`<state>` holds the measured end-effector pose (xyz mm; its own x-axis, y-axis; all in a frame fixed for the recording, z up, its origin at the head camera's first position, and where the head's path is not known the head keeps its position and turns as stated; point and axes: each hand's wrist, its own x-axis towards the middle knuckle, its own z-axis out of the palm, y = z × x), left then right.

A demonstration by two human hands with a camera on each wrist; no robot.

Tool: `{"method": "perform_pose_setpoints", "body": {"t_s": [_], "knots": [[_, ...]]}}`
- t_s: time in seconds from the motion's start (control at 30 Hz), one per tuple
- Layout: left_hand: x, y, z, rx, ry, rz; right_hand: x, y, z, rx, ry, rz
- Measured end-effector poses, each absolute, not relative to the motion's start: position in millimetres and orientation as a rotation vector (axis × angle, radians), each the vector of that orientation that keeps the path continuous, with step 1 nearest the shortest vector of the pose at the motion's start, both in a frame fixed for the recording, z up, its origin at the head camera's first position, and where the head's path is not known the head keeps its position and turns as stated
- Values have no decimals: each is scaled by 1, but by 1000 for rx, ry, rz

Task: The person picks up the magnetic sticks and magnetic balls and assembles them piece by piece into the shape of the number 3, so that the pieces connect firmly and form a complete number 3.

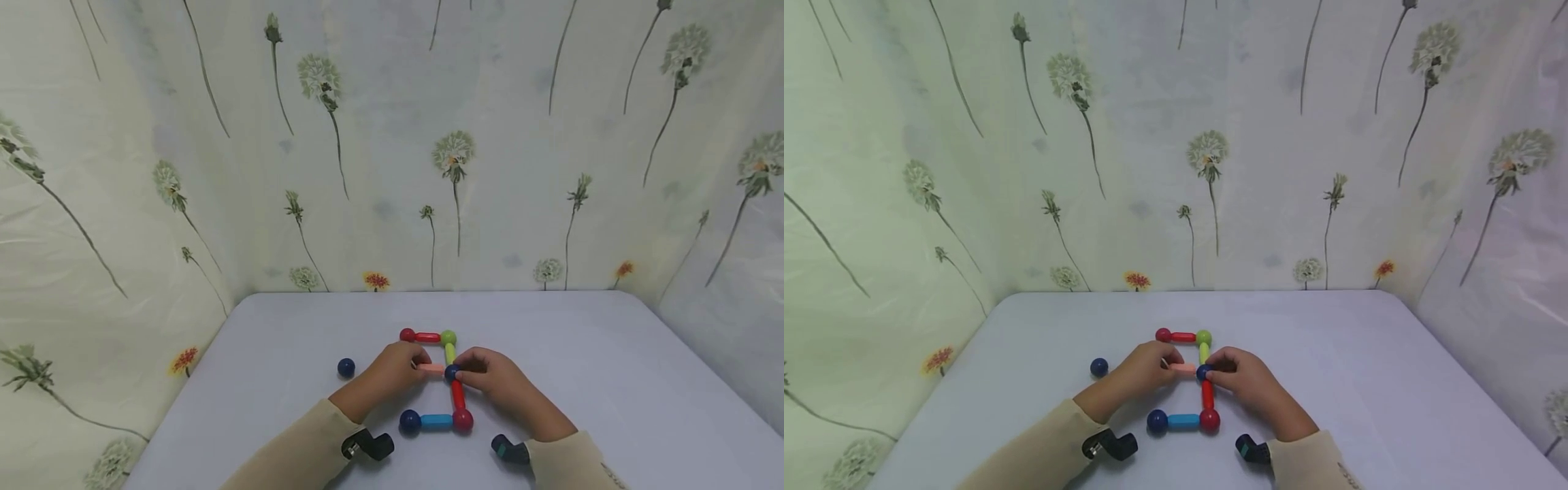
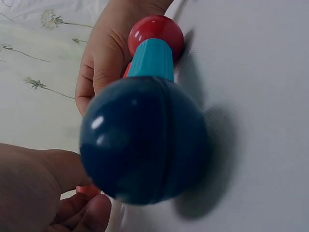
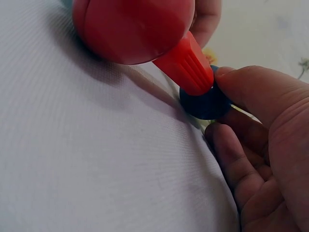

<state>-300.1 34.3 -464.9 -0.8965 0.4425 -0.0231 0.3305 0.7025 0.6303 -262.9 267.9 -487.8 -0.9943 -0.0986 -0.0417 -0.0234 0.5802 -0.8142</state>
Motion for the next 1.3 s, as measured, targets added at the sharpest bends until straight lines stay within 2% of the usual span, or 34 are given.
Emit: {"method": "perform_pose_setpoints", "body": {"t_s": [0.77,1.3], "knots": [[-301,32,-475,616,2719,988,-263,267,-487,-95,2750,-1349],[-296,4,-457,528,2823,995,-263,266,-484,-67,2743,-1324]]}}
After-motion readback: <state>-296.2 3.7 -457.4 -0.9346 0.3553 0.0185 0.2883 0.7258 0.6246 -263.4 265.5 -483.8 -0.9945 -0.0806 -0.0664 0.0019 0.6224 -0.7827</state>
